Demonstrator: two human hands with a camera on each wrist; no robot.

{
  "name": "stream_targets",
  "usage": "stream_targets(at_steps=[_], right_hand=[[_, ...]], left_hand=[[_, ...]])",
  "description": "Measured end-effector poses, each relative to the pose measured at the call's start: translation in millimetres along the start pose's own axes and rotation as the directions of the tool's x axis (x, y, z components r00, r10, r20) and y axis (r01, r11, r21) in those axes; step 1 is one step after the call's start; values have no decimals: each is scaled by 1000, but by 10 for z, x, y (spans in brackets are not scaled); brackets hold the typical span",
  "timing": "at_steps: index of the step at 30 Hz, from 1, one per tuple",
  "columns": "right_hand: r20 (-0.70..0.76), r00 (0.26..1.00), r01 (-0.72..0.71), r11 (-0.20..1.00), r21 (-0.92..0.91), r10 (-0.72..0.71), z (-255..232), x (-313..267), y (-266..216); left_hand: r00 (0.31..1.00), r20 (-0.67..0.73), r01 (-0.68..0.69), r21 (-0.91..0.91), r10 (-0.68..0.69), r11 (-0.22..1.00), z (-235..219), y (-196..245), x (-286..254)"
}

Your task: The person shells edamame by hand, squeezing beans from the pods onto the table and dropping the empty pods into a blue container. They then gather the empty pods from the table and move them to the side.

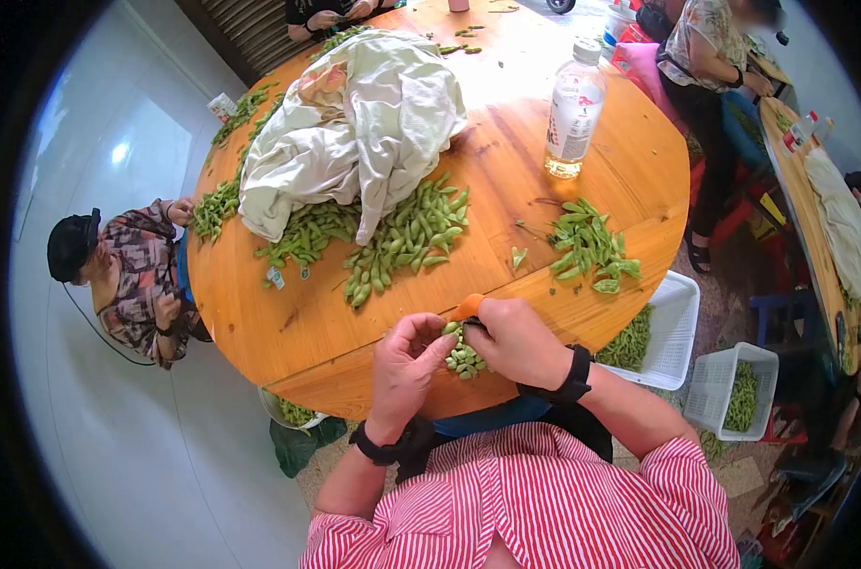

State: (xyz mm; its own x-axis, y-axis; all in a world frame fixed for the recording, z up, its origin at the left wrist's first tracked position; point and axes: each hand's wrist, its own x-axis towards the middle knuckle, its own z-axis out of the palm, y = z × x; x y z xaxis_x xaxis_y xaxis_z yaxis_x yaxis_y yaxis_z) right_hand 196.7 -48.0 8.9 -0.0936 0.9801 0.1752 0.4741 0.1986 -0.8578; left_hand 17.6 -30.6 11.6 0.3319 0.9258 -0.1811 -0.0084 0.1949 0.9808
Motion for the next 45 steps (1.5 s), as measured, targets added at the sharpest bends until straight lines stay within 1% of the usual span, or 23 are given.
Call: stream_targets(at_steps=[5, 7, 8, 10, 14, 15, 16, 17, 19, 20, 22, 24, 26, 27, 28, 29, 30, 31, 35, 37, 38, 40, 45], right_hand=[[4, 1000, 26, 998, -56, -26, 28, -20, 10], [17, 1000, 26, 996, -82, -24, 19, -37, 3], [14, 1000, 28, 996, -89, -26, 7, -36, -24], [11, 1000, 31, 995, -97, -30, 11, -32, -21], [9, 999, 54, 995, -90, -53, 24, -34, 24], [14, 998, 58, 995, -80, -57, 15, -31, 24], [14, 998, 57, 995, -80, -56, 6, -30, 32], [27, 997, 73, 997, 15, -73, -7, -29, 47], [39, 995, 88, 990, 112, -93, -40, -23, 80], [69, 992, 96, 988, 120, -105, -59, -22, 97], [98, 988, 103, 986, 129, -116, -82, -9, 94], [112, 987, 92, 973, 213, -118, -120, 2, 56], [110, 991, 60, 983, 174, -80, -101, -2, 106], [107, 993, 28, 990, 135, -43, -90, -2, 132], [107, 993, 28, 991, 134, -43, -81, -4, 143], [87, 995, 41, 995, 93, -49, -65, -13, 149], [67, 996, 53, 997, 52, -56, -47, -24, 148], [68, 996, 52, 997, 53, -56, -35, -31, 133], [39, 998, 43, 999, 17, -44, -29, -22, 77], [42, 998, 40, 999, 14, -41, -23, -16, 84], [38, 997, 69, 998, 13, -69, -19, -13, 105], [35, 995, 97, 995, 10, -97, -36, -8, 121], [103, 993, 31, 978, 206, -54, -143, 12, 33]], left_hand=[[999, -22, -33, 43, 34, 999, -17, -73, 24], [983, -29, -161, 317, 179, 935, -15, -115, 17], [983, -28, -161, 317, 179, 935, 6, -93, 10], [906, 45, -381, 514, 420, 768, 72, -15, -6], [876, 62, -437, 519, 478, 734, 80, -79, 22], [953, 3, -289, 295, 302, 911, 54, -99, 34], [994, -7, -104, 46, 105, 993, 26, -104, 38], [995, -7, -104, 46, 104, 994, -4, -76, 46], [986, 114, 134, -143, -118, 981, -70, 4, 77], [986, 113, 135, -143, -119, 981, -107, -19, 96], [934, 266, 332, -404, -238, 852, -163, -103, 140], [937, 246, 329, -388, -247, 861, -135, -108, 140], [940, 226, 327, -372, -256, 869, -70, -110, 107], [988, 111, 117, -95, -106, 989, -14, -95, 55], [996, 45, -86, 210, 78, 974, 21, -73, 24], [996, 45, -86, 210, 78, 974, 34, -45, 26], [967, 67, -251, 397, 244, 883, 43, -18, 35], [910, 122, -392, 561, 395, 730, 46, -6, 38], [921, 95, -361, 571, 378, 737, 39, -34, 32], [978, 23, -199, 401, 207, 894, 10, -122, 33], [978, 23, -199, 401, 207, 894, 8, -120, 29], [999, 52, -1, 36, -1, 999, 18, -92, 33], [982, 122, 168, -198, -146, 966, -21, -104, 89]])
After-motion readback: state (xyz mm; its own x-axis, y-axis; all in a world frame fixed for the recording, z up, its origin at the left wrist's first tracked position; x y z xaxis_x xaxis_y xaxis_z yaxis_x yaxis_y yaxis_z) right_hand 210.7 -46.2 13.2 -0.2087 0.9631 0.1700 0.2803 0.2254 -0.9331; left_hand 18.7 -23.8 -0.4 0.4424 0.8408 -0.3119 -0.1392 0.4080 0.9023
